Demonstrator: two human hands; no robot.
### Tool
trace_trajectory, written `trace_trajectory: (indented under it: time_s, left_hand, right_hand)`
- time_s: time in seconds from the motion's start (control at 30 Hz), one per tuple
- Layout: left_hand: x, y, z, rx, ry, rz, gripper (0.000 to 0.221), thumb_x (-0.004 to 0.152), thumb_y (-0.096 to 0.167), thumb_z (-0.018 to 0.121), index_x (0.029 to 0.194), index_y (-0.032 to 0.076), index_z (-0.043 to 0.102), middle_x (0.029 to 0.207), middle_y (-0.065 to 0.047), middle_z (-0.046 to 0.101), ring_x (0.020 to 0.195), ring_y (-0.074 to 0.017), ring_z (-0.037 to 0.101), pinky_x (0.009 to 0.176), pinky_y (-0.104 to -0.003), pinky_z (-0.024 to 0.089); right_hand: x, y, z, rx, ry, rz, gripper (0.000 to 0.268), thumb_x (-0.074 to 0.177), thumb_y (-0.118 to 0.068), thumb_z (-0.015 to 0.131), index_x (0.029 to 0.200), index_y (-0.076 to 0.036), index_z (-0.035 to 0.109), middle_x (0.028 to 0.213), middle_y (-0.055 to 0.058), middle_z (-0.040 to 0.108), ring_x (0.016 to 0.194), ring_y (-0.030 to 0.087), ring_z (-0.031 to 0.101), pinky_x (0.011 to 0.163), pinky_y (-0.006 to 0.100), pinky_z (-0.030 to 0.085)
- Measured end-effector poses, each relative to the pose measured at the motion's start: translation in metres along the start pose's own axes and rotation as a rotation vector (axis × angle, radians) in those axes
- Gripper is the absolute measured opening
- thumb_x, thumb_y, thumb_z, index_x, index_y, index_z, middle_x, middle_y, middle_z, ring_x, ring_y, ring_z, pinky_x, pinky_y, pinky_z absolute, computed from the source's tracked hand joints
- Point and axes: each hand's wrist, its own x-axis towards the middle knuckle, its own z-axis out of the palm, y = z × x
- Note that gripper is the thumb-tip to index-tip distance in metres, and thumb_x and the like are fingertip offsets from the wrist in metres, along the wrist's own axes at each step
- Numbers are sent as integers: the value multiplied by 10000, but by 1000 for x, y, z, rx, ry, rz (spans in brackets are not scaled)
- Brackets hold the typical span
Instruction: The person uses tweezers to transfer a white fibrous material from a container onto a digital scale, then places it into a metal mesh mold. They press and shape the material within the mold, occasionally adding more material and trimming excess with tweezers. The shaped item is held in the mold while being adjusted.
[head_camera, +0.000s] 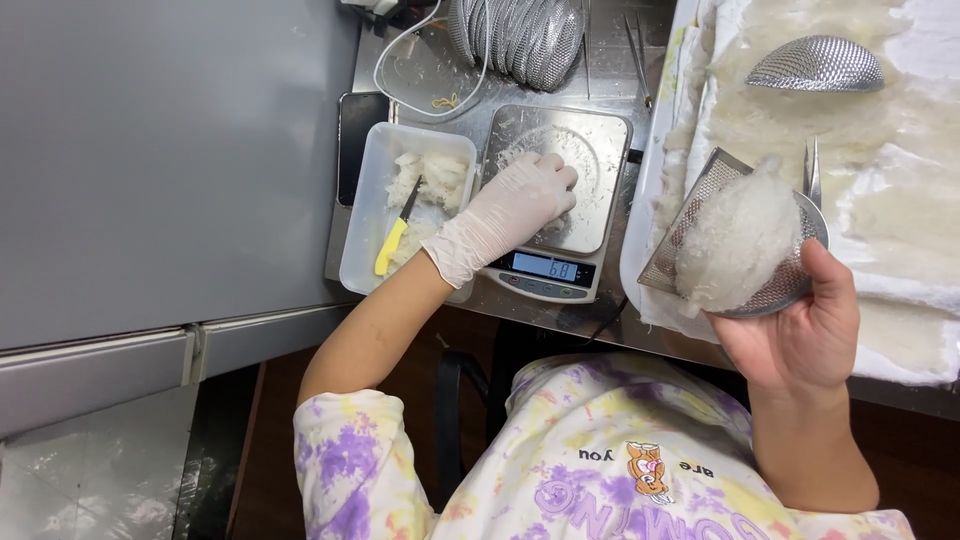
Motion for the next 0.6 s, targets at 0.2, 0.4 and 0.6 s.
trace_trajectory:
  time_s: [0.2,0.4,0.6]
  left_hand:
    - [2,-14,-3,-195,-59,43,67,837,148,717,898,175,720,893,-3,613,818,-233,564,684,-381,488]
    - [-4,-35,-26,-1173,-75,-420,126,947,231,705,872,206,606,872,47,669,858,-142,585,911,-379,481]
    - [-7,-45,-47,-1763,281,-594,318,995,50,631,1300,137,651,1038,-91,707,804,-157,775,406,-169,549]
  right_hand:
    - [2,4,7,68,-27,-20,700,843,-292,648,1504,-130,483,1503,53,560,1425,266,505,1184,499,376]
    - [8,6,8,83,-19,-7,710,829,-296,655,1501,-151,478,1499,50,561,1413,268,512,1160,503,390]
    - [20,10,7,83,-11,-1,650,860,-293,621,1460,-72,499,1454,94,584,1378,276,534,1179,476,387]
